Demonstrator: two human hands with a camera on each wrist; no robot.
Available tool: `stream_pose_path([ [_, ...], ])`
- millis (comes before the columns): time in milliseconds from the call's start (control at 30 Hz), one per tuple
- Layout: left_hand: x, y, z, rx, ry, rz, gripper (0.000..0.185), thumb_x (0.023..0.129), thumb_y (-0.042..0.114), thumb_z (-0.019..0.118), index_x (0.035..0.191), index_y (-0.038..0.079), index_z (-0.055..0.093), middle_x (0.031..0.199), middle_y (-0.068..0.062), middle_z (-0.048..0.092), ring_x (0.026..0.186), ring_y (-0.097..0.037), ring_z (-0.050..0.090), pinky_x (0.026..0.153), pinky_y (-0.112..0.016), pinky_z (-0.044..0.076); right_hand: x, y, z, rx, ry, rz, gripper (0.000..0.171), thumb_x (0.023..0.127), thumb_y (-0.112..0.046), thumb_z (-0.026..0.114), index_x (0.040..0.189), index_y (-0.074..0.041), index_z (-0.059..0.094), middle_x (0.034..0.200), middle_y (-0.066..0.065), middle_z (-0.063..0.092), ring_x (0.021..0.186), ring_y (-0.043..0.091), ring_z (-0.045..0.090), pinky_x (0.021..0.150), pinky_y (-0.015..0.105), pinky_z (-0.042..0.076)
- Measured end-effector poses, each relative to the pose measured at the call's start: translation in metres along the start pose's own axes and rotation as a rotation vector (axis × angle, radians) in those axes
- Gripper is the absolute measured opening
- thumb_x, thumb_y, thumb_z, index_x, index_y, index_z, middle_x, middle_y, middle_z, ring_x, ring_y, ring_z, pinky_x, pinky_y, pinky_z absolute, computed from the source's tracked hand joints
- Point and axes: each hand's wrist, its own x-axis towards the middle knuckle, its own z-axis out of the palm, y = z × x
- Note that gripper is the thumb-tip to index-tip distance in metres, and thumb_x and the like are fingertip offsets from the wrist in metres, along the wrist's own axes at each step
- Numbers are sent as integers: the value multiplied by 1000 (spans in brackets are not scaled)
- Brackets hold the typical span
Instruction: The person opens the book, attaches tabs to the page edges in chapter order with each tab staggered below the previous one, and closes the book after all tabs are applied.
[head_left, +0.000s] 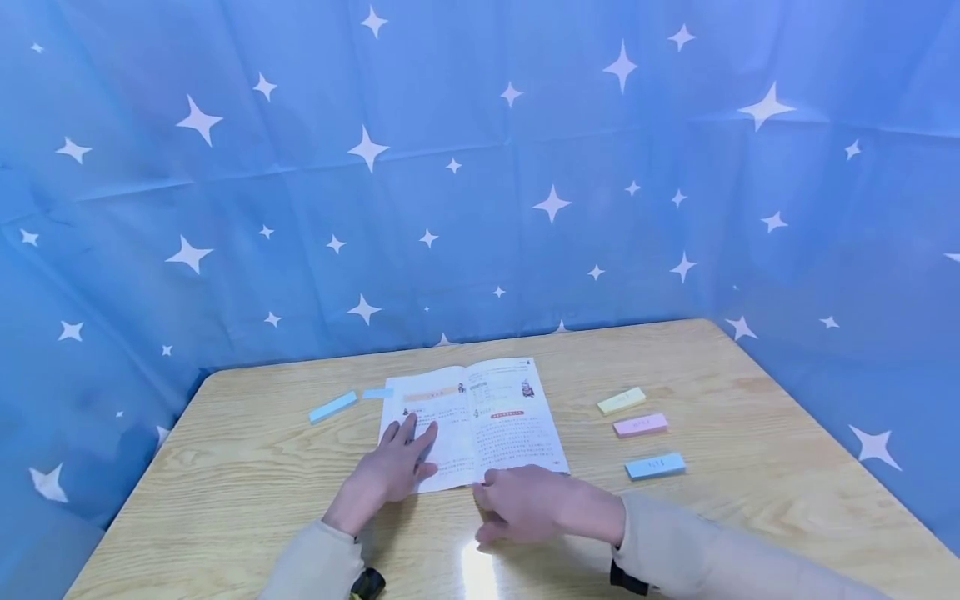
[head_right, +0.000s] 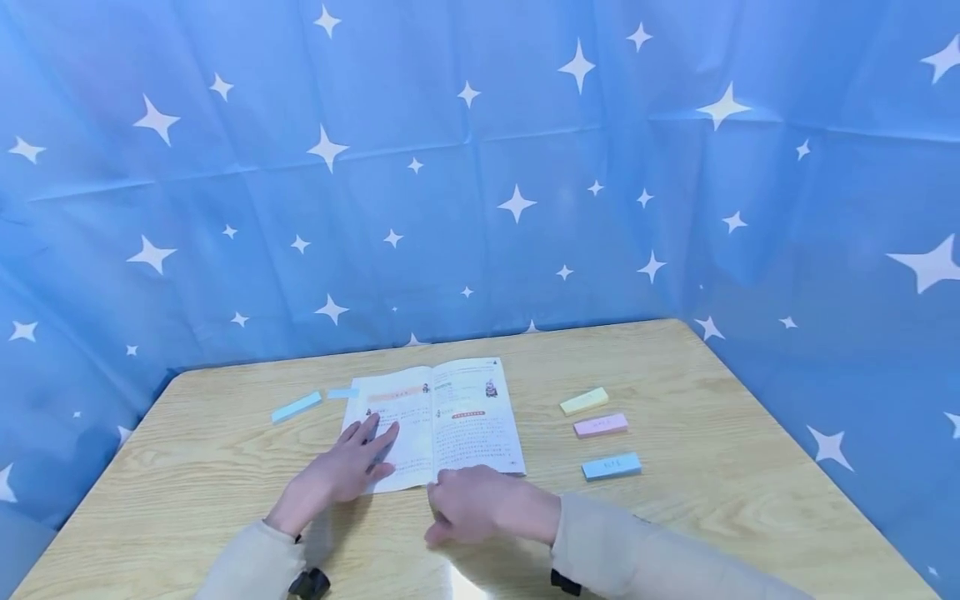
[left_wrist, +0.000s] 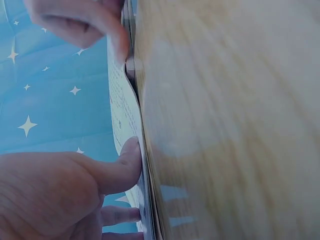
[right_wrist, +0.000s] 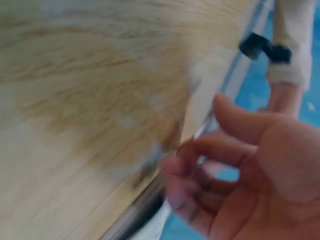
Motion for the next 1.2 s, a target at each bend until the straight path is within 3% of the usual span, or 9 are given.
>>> stream_pose_path([
  [100,-1,-2,-1,-5,0,12,57,106,30,53,156,9,38,162,-26,21,145,-51,23,101,-68,40,-2,16,-5,130,75,-91,24,101,-29,63,81,-15,65,76,-11,46,64,0,42,58,16,42],
  [167,-2,-3,-2,-15,-5,20,57,106,30,52,156,8,37,162,-26,20,145,-51,22,102,-67,40,-5,31,-8,211,163,-112,17,100,-18,63,88,-10,72,78,-10,49,66,-1,43,60,15,43],
  [267,-2,-2,-3,-33,-8,36,56,106,29,52,156,7,37,162,-27,20,145,-52,21,104,-66,38,-13,59,-12,245,304,-63,10,96,-7,67,99,-4,76,88,-5,57,74,1,52,67,17,49],
  [467,0,-1,-3,-58,-18,51,57,106,29,52,157,7,36,162,-27,19,146,-52,20,106,-65,37,-47,124,-23,149,455,109,21,89,4,72,110,0,73,101,10,63,84,18,61,70,29,54],
  [633,0,-2,-5,-39,-28,46,58,106,30,52,157,6,36,162,-28,20,146,-52,20,111,-63,33,-73,165,-26,71,441,246,34,84,8,74,118,5,68,106,20,63,95,37,60,77,45,54],
  [833,1,-4,-8,-24,-49,52,59,106,30,54,156,6,36,162,-27,21,146,-52,21,111,-62,32,-87,193,-16,64,359,326,37,82,1,80,117,5,69,111,22,65,102,46,58,86,57,50],
  [1067,1,-5,-9,-40,-60,46,59,105,31,55,157,9,37,162,-25,22,146,-50,22,113,-61,31,-90,212,-8,80,361,289,17,83,2,78,99,0,73,94,8,70,87,30,64,76,46,54],
  [1200,0,-5,-10,-67,-48,47,59,105,30,56,156,8,37,162,-26,22,146,-50,22,112,-62,31,-88,213,-9,66,372,275,10,85,-1,77,83,-6,69,82,1,65,74,17,56,67,37,47],
])
